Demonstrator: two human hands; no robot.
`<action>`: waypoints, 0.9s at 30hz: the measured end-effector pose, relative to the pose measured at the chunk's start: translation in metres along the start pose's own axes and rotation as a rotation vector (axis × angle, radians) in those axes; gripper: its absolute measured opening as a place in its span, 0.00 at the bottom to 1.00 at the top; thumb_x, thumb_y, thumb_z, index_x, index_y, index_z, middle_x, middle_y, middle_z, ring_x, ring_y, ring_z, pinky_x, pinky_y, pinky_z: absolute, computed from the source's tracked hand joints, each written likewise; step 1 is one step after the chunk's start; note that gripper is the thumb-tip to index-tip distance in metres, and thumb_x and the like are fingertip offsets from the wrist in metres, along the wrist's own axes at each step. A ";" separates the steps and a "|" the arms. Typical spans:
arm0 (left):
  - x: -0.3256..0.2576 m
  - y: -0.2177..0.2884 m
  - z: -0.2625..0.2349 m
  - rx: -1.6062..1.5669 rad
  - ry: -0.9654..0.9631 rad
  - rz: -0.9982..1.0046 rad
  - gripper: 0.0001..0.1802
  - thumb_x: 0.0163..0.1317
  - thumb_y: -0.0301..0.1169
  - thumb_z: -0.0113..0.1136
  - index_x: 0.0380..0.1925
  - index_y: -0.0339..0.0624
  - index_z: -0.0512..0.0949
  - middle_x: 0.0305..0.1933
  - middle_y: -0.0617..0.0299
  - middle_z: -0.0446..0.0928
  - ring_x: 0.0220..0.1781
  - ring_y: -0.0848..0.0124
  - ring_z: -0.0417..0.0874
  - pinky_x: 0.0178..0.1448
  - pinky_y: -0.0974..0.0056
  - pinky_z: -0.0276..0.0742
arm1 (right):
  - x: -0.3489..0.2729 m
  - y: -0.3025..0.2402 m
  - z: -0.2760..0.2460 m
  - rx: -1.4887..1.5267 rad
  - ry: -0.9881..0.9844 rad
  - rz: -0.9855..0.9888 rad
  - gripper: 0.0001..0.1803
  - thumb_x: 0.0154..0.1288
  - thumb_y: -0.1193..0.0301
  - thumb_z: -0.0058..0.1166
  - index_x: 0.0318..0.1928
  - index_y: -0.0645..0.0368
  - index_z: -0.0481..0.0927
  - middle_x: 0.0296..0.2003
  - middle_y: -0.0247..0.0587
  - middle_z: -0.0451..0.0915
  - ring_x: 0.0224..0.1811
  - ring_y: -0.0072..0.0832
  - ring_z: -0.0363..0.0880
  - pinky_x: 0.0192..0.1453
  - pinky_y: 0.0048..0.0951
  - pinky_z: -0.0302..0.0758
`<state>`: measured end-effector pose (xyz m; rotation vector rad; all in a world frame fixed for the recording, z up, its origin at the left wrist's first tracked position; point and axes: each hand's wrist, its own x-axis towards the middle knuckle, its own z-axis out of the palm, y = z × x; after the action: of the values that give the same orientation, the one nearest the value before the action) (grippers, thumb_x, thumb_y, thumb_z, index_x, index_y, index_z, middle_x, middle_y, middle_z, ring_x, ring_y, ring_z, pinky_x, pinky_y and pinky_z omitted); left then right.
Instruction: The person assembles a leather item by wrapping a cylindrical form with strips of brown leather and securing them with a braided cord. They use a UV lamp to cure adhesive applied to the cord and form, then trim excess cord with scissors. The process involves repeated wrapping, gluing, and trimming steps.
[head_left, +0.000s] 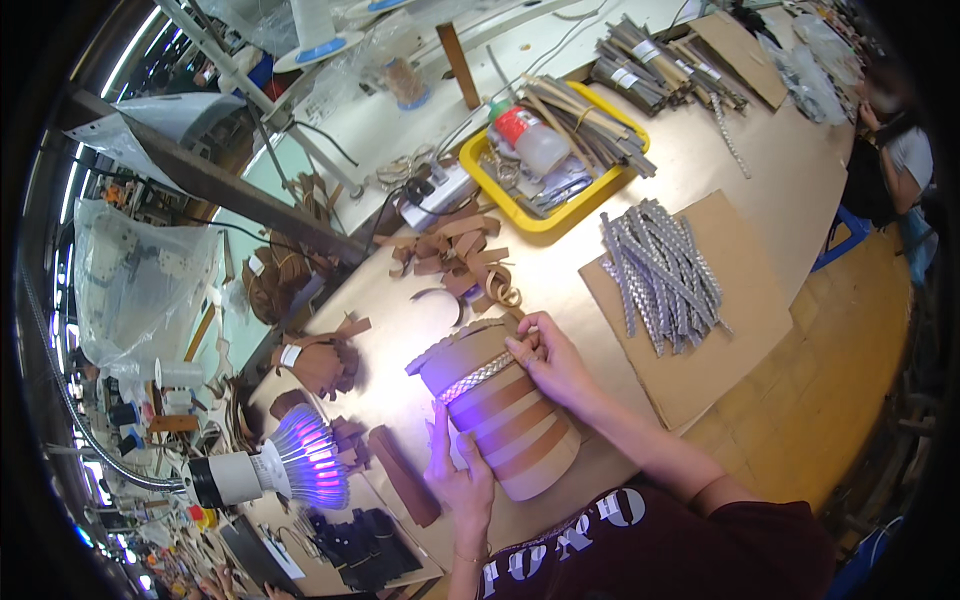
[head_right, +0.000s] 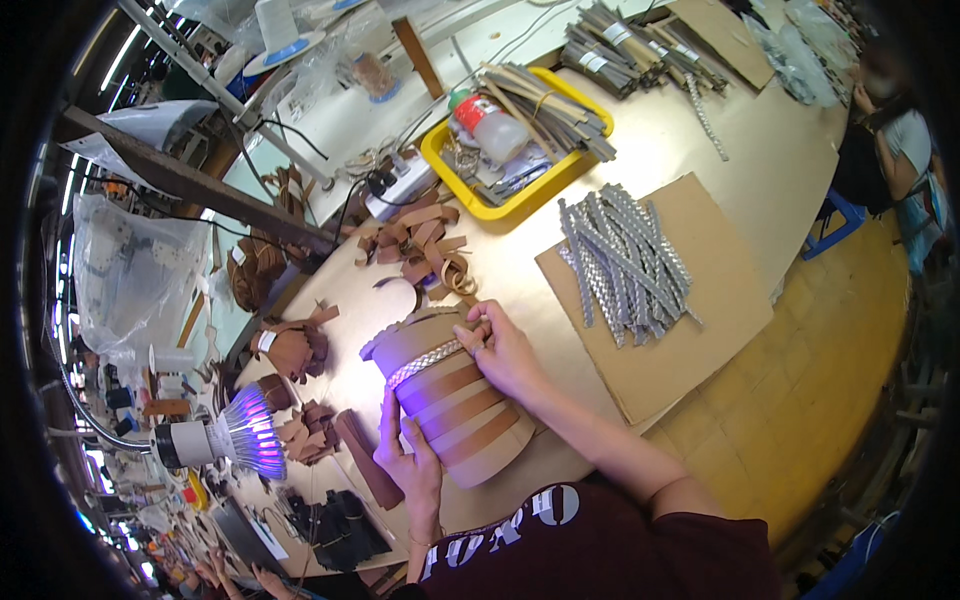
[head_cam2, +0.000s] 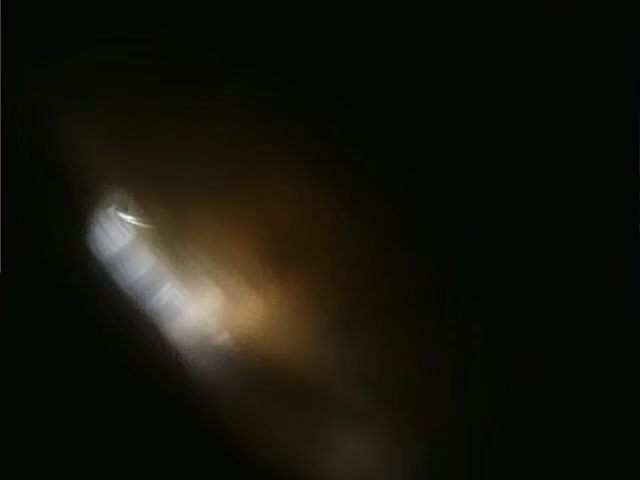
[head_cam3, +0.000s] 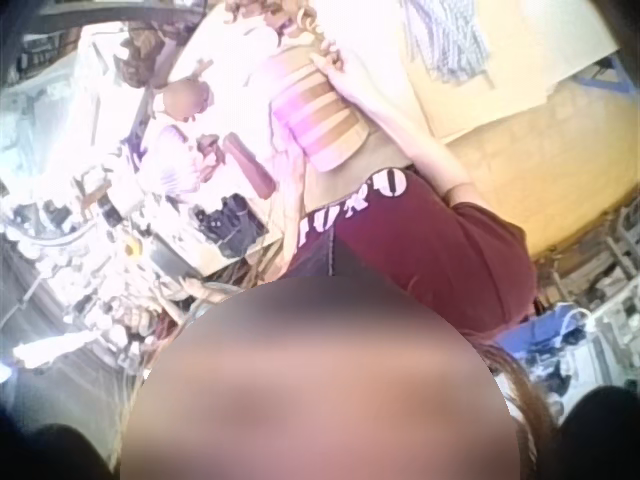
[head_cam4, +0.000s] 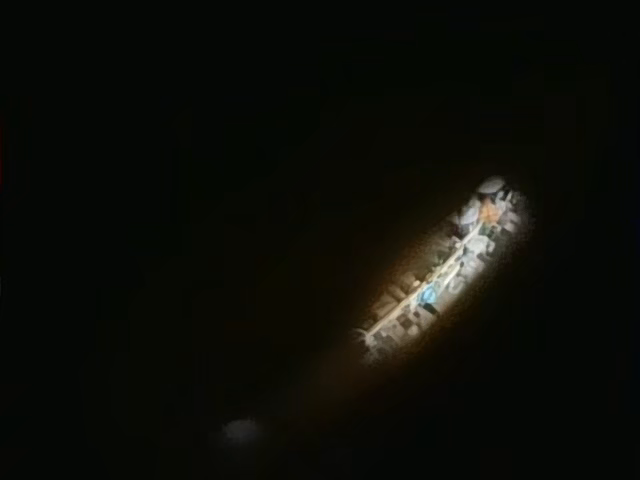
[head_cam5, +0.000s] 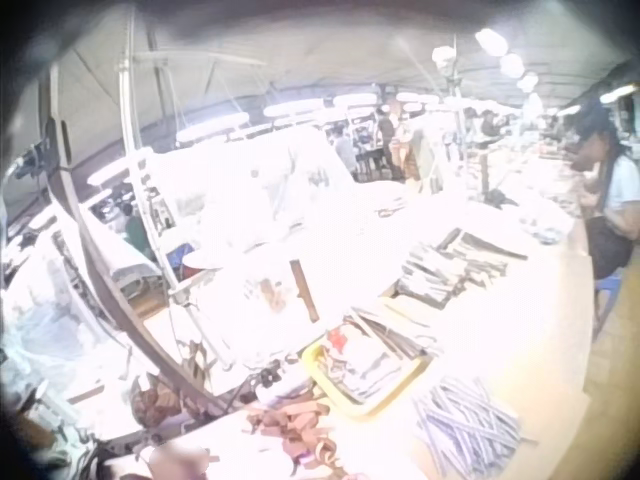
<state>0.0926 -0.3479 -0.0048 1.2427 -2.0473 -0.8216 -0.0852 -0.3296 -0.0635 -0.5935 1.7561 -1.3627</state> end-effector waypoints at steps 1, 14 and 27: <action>0.000 0.000 0.000 0.006 0.007 0.007 0.23 0.71 0.31 0.48 0.63 0.34 0.70 0.60 0.45 0.76 0.64 0.58 0.75 0.69 0.57 0.67 | -0.001 0.000 0.001 0.006 0.009 -0.047 0.12 0.70 0.66 0.56 0.48 0.54 0.69 0.26 0.26 0.69 0.26 0.14 0.62 0.30 0.19 0.64; 0.001 -0.006 -0.026 0.211 0.080 0.122 0.21 0.69 0.31 0.49 0.61 0.40 0.73 0.66 0.46 0.69 0.69 0.51 0.69 0.74 0.48 0.55 | 0.064 -0.065 -0.092 -0.535 0.245 -0.671 0.09 0.63 0.69 0.59 0.40 0.60 0.83 0.33 0.45 0.83 0.27 0.34 0.80 0.37 0.35 0.77; -0.014 0.034 -0.028 0.250 0.086 0.128 0.19 0.65 0.31 0.56 0.56 0.41 0.76 0.69 0.46 0.66 0.72 0.51 0.64 0.76 0.45 0.48 | 0.211 -0.089 -0.083 -1.636 -0.139 -0.801 0.05 0.55 0.73 0.58 0.31 0.57 0.86 0.32 0.44 0.86 0.36 0.37 0.87 0.38 0.37 0.83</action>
<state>0.1010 -0.3285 0.0359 1.2384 -2.1822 -0.4562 -0.2809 -0.4728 -0.0392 -2.3178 2.3017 0.1186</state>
